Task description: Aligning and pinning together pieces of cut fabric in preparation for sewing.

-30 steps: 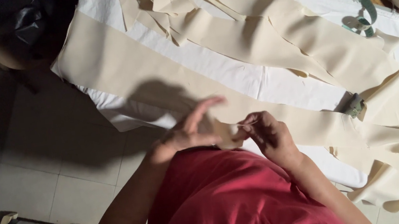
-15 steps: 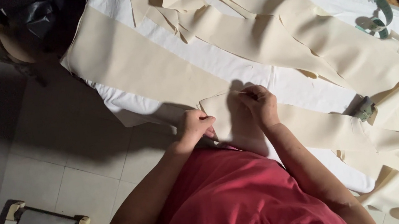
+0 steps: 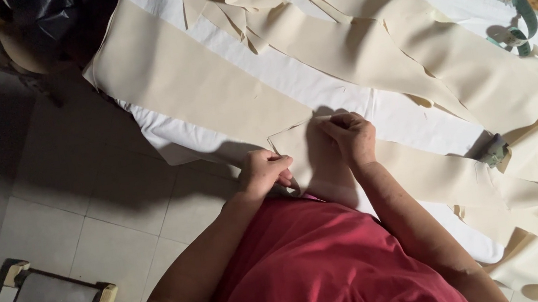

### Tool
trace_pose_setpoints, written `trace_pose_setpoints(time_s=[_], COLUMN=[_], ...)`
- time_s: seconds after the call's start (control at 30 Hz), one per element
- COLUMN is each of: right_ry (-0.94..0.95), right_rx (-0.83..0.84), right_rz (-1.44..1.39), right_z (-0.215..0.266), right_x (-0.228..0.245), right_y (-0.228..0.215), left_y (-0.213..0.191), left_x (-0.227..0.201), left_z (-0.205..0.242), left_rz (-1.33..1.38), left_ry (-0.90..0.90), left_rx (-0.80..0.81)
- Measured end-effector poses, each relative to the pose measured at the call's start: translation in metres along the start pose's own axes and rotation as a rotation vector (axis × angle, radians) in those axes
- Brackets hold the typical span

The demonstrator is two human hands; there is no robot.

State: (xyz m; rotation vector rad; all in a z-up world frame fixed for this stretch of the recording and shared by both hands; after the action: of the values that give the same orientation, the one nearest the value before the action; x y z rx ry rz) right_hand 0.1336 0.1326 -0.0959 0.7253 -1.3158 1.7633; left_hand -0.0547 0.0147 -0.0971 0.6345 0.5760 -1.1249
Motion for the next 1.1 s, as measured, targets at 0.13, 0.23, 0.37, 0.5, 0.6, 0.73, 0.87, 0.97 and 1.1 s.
trace_pose_setpoints(time_s=[0.13,0.23,0.37,0.5,0.6,0.73,0.87,0.97,1.1], right_ry=[0.052,0.089,0.085,0.119,0.105,0.095,0.060,0.049,0.013], right_rx=[-0.005,0.000,-0.034,-0.028,-0.044,-0.008,-0.034,-0.158,-0.339], right_rz=[0.072,0.167,0.229,0.316,0.378,0.308,-0.316,-0.370,-0.190], right_z=[0.002,0.001,0.006,0.011,0.010,0.003,0.024,0.061,0.108], right_x=[0.010,0.006,0.020,0.029,0.024,0.004,-0.008,-0.032,-0.067], right_y=[-0.002,0.001,-0.003,-0.006,-0.006,-0.006,-0.031,-0.077,-0.141], left_y=[-0.001,-0.001,-0.002,-0.004,-0.002,-0.004,-0.009,0.002,0.020], left_x=[0.003,0.004,-0.005,-0.013,-0.018,-0.005,-0.038,-0.072,-0.060], left_z=[-0.002,-0.003,0.002,0.008,0.013,0.003,0.008,0.020,-0.006], left_rz=[0.015,-0.001,-0.029,-0.121,-0.213,-0.367,-0.650,-0.801,-1.014], left_ry=[-0.001,0.002,0.000,-0.011,-0.039,-0.045,0.368,0.621,0.725], left_rx=[-0.018,-0.028,-0.040,-0.056,-0.057,-0.052,-0.255,-0.336,-0.337])
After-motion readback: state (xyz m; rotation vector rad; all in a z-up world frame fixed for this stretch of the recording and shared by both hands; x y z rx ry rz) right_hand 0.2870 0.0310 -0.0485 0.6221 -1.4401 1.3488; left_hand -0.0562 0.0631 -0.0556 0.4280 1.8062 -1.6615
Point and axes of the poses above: each hand's wrist, its own z-axis away from the middle knuckle, its own y-axis out of the palm, x = y × z, the point moved 10 cm from there along -z, towards the middle knuckle, and after that the axes turned 8 degrees about z, right-handed, at the moved point
